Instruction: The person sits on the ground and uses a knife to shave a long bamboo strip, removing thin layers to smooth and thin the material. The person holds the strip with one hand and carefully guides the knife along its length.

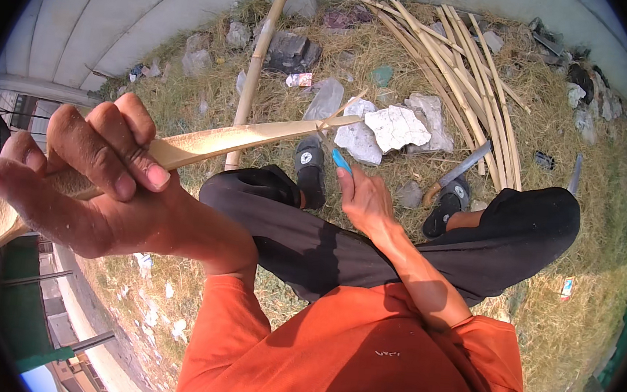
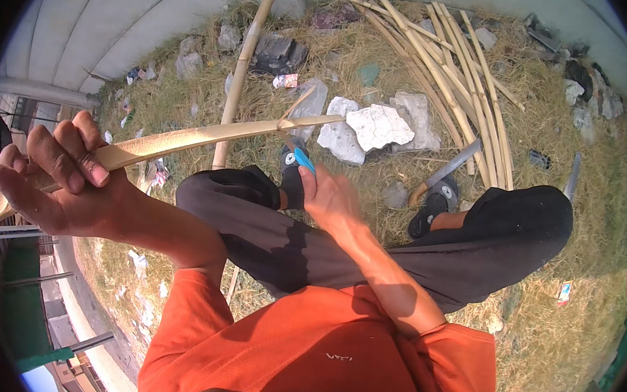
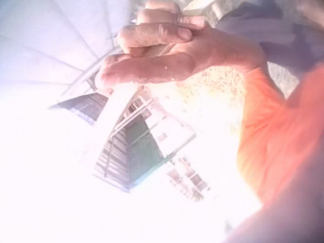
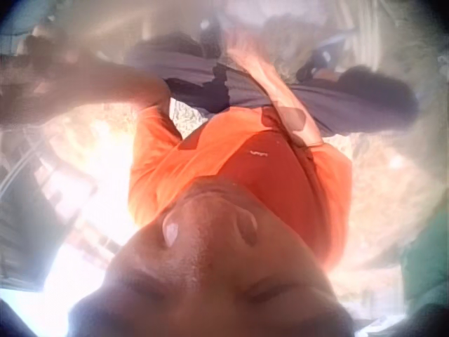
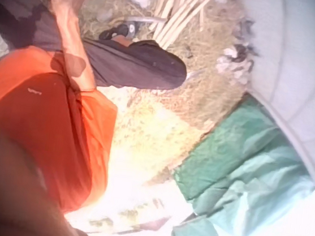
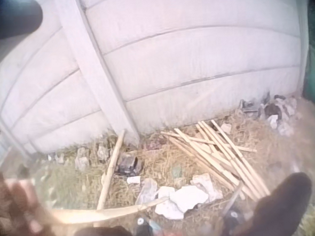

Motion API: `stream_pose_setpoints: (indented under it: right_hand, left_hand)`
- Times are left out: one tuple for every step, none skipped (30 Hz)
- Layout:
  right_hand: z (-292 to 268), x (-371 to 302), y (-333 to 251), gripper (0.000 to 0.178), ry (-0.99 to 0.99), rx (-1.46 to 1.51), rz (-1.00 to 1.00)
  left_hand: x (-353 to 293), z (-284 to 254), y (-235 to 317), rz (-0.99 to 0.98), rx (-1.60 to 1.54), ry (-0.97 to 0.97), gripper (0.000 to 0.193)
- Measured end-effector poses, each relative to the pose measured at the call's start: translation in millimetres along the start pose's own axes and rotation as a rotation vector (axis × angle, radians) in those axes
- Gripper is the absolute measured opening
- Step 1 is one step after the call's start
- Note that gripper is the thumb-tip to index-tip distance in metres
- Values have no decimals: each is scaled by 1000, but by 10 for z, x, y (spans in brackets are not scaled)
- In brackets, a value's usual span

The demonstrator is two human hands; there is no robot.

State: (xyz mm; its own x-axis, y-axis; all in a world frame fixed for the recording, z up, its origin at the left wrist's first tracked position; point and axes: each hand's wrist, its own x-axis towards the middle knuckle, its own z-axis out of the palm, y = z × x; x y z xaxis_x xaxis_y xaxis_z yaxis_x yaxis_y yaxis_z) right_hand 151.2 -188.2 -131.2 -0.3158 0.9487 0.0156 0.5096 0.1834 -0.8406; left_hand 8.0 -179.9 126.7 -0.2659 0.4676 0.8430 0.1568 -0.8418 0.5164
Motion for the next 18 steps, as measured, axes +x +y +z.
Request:
stream_pose_setpoints:
  right_hand:
    - [-6,58,33,45,31,-92,70]
    - [-15,112,61,43,19,-74,65]
    - [-35,172,86,42,8,-55,61]
    - [-71,185,77,40,-8,-39,70]
    - [-75,141,83,40,-19,-38,71]
    - [-53,62,102,40,-29,-37,72]
    - [-24,6,107,40,-43,-32,72]
    - [-22,-10,120,40,38,-191,-195]
    - [-29,-39,121,40,51,-86,-139]
    - [-165,-72,-88,39,53,22,-81]
    - [-281,-110,-295,39,46,134,-17]
    - [-408,-101,-459,40,-49,220,38]
    - [-408,-44,-494,40,-38,261,7]
    - [-392,28,-526,41,-29,303,-25]
    - [-363,101,-554,41,-21,344,-58]
    - [-264,193,-504,44,66,271,-197]
    - [-224,275,-483,45,25,281,-104]
    - [-196,350,-468,47,-18,290,-13]
  left_hand:
    - [-11,-20,-3,5,19,35,33]
    - [-34,-16,15,-8,29,26,34]
    - [4,-2,5,28,78,38,34]
    - [56,7,-57,49,124,52,35]
    - [95,12,-90,72,169,66,36]
    - [66,-20,-41,28,202,28,37]
    - [66,1,-25,25,201,32,37]
    - [79,39,-15,22,200,35,37]
    - [106,71,-20,19,199,38,37]
    - [126,16,-47,12,174,-19,37]
    - [137,-48,-73,16,229,-24,39]
    - [164,-88,-111,19,275,-27,42]
    - [192,-110,-155,29,315,-29,45]
    - [194,-144,-173,45,331,-33,46]
    - [191,-140,-200,48,296,-23,46]
    - [204,-129,-234,55,259,-8,47]
    - [237,-119,-248,71,223,8,48]
    - [279,-151,-336,153,191,-21,53]
